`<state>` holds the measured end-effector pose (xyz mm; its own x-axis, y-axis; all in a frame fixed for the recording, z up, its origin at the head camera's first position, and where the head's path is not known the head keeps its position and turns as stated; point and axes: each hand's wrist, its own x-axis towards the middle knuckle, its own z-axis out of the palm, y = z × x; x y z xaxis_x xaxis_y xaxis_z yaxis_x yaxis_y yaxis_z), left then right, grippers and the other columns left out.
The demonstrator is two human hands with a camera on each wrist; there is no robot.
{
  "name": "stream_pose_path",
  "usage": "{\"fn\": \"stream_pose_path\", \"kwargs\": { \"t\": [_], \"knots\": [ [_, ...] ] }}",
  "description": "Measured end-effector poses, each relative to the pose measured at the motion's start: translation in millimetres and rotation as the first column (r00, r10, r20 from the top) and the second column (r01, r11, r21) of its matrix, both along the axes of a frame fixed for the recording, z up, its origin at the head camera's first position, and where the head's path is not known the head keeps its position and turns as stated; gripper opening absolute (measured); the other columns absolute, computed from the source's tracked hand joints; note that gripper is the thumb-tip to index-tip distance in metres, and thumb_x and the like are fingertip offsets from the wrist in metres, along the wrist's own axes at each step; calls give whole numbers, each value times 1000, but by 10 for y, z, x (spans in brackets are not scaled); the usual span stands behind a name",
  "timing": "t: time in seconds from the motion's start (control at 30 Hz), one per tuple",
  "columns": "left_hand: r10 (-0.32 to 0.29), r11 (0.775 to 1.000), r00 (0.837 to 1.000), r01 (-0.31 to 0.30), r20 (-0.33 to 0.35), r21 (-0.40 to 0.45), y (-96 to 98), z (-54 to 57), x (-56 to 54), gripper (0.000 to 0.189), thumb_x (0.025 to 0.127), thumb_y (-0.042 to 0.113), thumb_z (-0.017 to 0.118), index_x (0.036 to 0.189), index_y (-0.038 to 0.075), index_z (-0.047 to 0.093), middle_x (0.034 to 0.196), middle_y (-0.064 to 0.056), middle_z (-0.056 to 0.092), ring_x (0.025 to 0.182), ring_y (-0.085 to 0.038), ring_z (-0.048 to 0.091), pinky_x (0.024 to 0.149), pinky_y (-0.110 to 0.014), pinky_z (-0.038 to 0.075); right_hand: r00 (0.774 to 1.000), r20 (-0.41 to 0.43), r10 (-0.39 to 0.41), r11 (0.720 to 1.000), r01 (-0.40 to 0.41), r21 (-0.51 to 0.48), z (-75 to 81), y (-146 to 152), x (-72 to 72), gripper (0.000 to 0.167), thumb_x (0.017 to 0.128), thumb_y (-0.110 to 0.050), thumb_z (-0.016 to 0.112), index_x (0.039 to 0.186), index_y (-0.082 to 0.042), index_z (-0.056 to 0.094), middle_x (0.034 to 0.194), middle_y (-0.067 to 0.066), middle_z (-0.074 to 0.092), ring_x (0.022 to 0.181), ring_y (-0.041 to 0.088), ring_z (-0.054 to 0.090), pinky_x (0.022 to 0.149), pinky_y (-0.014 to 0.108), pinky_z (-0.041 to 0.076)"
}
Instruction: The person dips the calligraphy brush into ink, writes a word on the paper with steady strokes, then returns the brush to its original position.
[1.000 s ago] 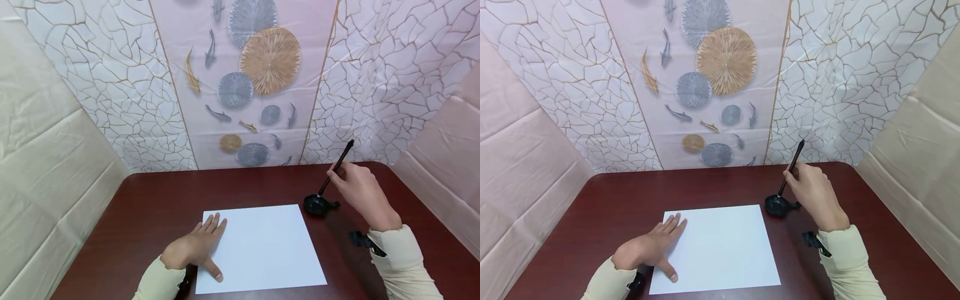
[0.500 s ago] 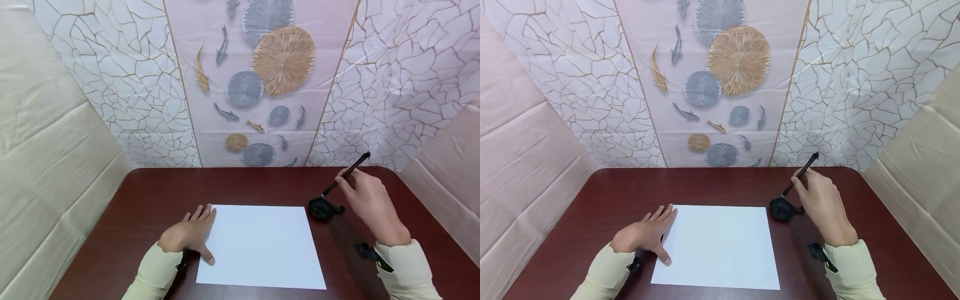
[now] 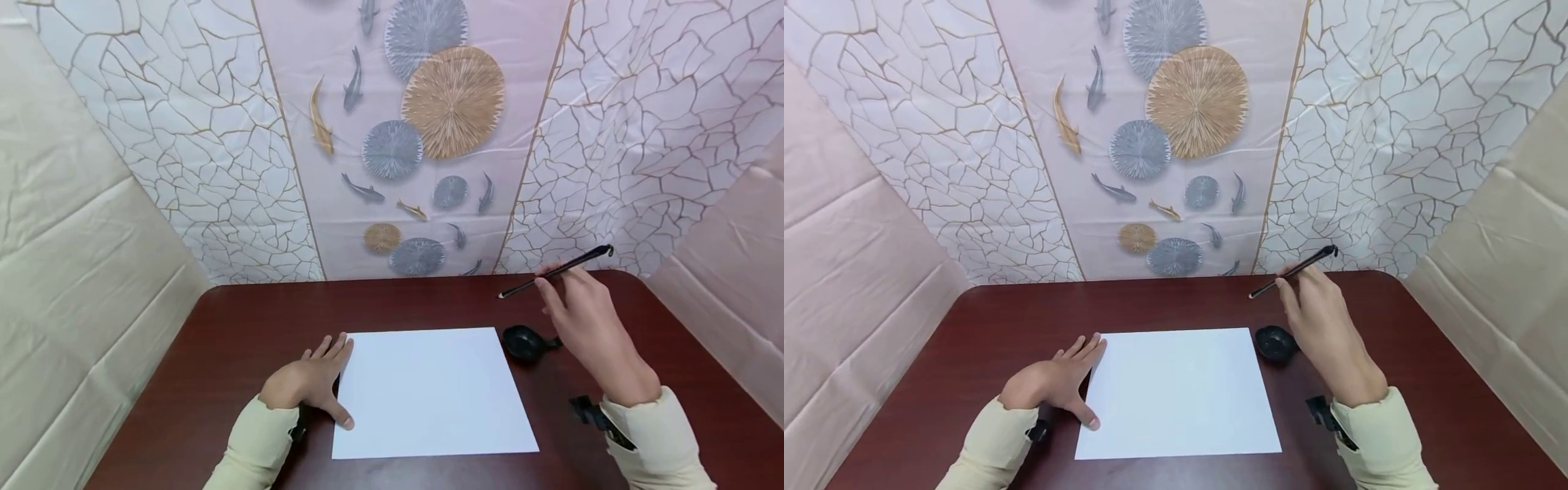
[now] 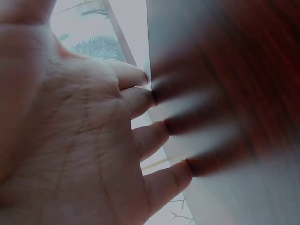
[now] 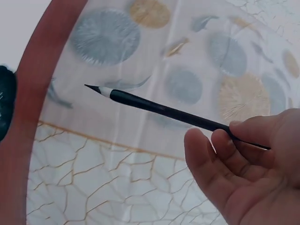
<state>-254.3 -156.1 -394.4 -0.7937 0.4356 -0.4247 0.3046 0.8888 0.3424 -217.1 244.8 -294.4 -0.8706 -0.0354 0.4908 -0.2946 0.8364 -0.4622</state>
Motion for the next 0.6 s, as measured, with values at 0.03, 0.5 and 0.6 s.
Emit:
{"fn": "stream_pose_path", "kwargs": {
  "t": [0.03,0.5,0.6],
  "knots": [
    [-7,1000,1000,7,3,2,-6,-9,-2,143,68,52,99,170,6,9,178,-14,-2,163,-39,-3,127,-63,12,1000,21,6,1000,-6,-14,13,-36,6,20,108,-10,61,123,1,65,108,22,64,72,24,72,66,35,56],
    [-12,999,998,10,56,42,-95,-114,-77,154,62,58,99,171,9,1,177,-12,-12,162,-40,-12,126,-66,5,972,-114,208,975,-215,-60,46,-898,-129,8,104,2,59,110,1,65,100,14,68,89,27,71,70,42,57],
    [-7,1000,999,5,53,29,-31,-36,-67,149,66,51,100,171,8,3,177,-13,-11,162,-38,-12,127,-64,6,959,-115,258,962,-266,-65,2,-1055,-168,8,103,3,59,110,0,63,105,14,67,93,28,69,72,42,58]
  ]
}}
